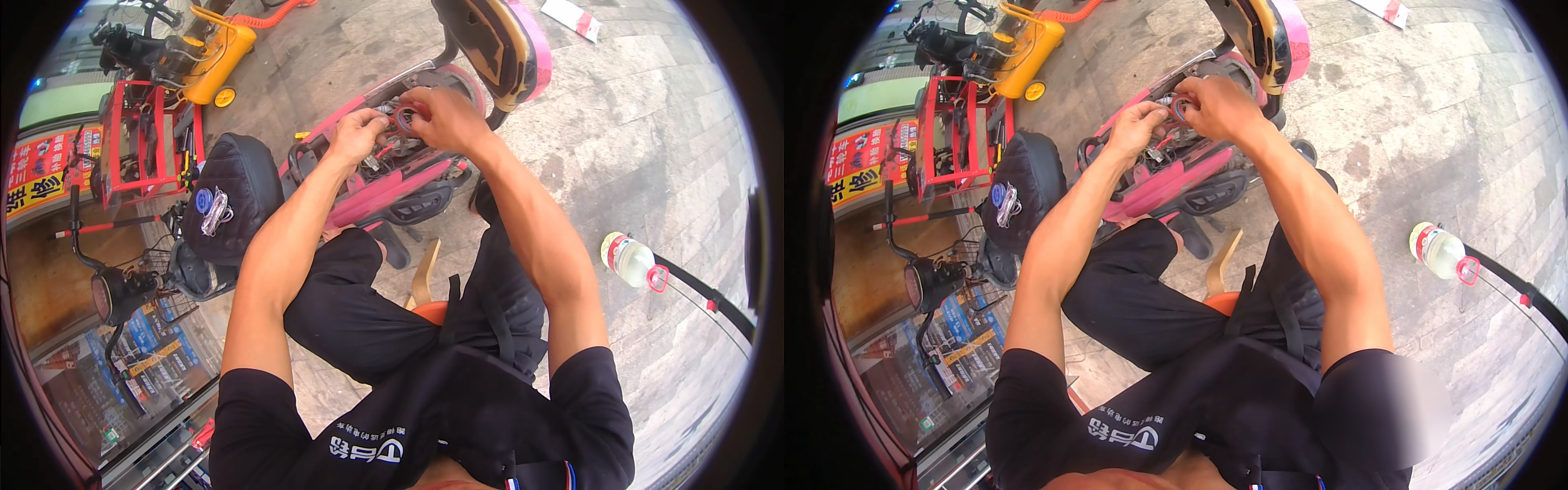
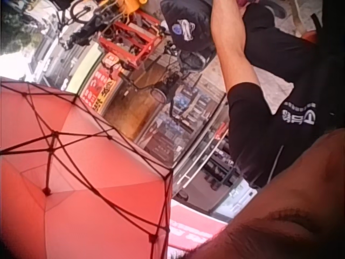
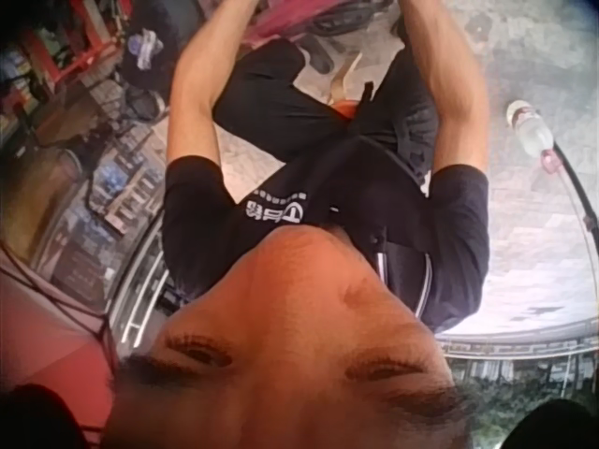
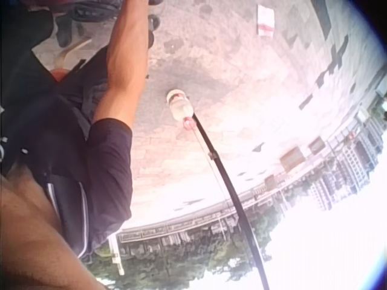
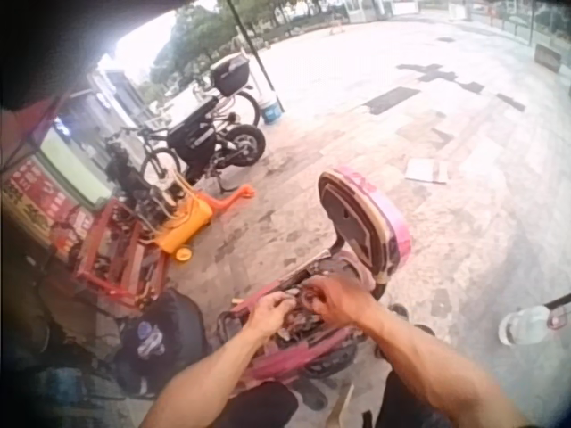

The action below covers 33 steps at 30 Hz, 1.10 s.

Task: The person works on the exposed wiring under the seat of a pink electric scooter. They repeatedly wrap electrical tape around wire connections and tuck the taped sections into the compartment. The scooter seat remains open throughout the clip.

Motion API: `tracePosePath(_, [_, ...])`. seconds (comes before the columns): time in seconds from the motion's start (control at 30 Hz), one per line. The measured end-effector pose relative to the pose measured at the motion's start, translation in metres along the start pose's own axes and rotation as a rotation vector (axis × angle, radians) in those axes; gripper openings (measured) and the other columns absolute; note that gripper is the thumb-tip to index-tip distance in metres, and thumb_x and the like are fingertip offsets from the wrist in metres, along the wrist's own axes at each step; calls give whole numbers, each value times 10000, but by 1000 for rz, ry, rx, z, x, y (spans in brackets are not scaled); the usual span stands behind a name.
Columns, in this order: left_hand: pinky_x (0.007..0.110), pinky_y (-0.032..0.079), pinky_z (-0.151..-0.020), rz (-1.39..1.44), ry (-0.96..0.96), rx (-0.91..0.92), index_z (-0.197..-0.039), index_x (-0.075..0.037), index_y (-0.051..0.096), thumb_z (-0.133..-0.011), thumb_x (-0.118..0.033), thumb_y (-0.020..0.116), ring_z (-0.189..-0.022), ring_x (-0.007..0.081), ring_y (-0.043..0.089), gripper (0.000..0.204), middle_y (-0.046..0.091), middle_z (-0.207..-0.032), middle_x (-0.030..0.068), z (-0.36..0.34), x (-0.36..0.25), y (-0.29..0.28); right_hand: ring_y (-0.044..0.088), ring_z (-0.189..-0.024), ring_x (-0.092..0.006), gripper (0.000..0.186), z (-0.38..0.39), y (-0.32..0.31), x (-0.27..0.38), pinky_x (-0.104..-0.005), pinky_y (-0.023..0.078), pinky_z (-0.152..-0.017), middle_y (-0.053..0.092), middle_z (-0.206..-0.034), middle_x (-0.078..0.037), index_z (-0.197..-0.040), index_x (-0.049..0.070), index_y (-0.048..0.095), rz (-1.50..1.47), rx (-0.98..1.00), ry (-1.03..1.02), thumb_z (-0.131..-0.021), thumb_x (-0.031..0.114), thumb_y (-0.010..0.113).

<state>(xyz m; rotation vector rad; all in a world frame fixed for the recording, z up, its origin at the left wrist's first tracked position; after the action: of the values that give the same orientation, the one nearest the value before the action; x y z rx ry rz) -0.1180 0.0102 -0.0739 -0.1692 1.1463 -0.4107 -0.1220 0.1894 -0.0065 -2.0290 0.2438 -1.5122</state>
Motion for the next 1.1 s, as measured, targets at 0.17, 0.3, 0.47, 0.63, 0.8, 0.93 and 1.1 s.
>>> tracePosePath(0.17, [260, 435, -664, 105, -25, 41, -938, 5, 689, -888, -137, 618, -704, 108, 550, 166, 647, -795, 30, 0, 2, 1, 667, -790, -353, 294, 16, 9, 2, -437, 520, -712, 692, -832, -172, -1039, 28, 674, -106, 46, 95, -807, 204, 629])
tracePosePath(0.3, [262, 434, -668, 156, -21, 41, -921, 8, 689, -884, -125, 614, -715, 108, 545, 157, 646, -798, 32, 4, -2, 2, 669, -784, -352, 301, 23, 10, 2, -433, 523, -716, 690, -805, -166, -1019, 22, 672, -89, 11, 192, -804, 230, 642])
tracePosePath(0.47, [264, 446, -657, 148, -34, 74, -920, 8, 687, -882, -117, 616, -712, 108, 557, 149, 645, -797, 33, 5, -5, 1, 679, -830, -342, 332, 29, 13, -3, -420, 530, -752, 697, -859, -178, -1027, 21, 676, -147, 27, 291, -784, 247, 664])
tracePosePath(0.63, [253, 453, -622, 325, -106, 115, -961, 8, 678, -898, -126, 619, -692, 108, 584, 159, 651, -802, 46, 9, -4, 1, 690, -804, -319, 368, 28, 12, -10, -398, 534, -747, 699, -899, -194, -1065, 7, 669, -227, -54, 332, -785, 245, 670])
tracePosePath(0.8, [245, 447, -604, 435, -120, 151, -1034, 11, 659, -909, -128, 610, -687, 112, 593, 194, 657, -837, 50, 18, -8, 4, 680, -629, -202, 402, 35, 20, -27, -330, 536, -594, 695, -824, -142, -1151, -17, 618, -499, -79, 535, -823, 209, 673])
tracePosePath(0.93, [253, 449, -612, 392, -144, 137, -1088, 5, 642, -922, -132, 593, -707, 120, 600, 221, 652, -851, 41, 18, -7, 4, 650, -595, -143, 446, 43, 33, -28, -279, 511, -533, 668, -779, -105, -1198, -48, 539, -688, -215, 604, -832, 164, 680])
tracePosePath(1.1, [252, 453, -596, 174, -163, -4, -1137, 2, 629, -941, -154, 572, -740, 107, 600, 258, 642, -834, 26, 17, -12, -3, 643, -631, -133, 487, 63, 63, -18, -267, 511, -555, 671, -823, -114, -1188, -43, 449, -797, -360, 666, -808, 99, 717])
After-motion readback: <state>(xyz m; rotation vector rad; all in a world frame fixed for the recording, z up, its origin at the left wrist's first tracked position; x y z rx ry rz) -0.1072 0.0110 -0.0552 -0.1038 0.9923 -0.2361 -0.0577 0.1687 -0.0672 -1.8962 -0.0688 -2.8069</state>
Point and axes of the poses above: each hand's wrist, its own z-axis away from the middle knuckle, its own y-axis out of the palm, x = y × z, the point moved 8 cm from there along -z, towards the middle knuckle
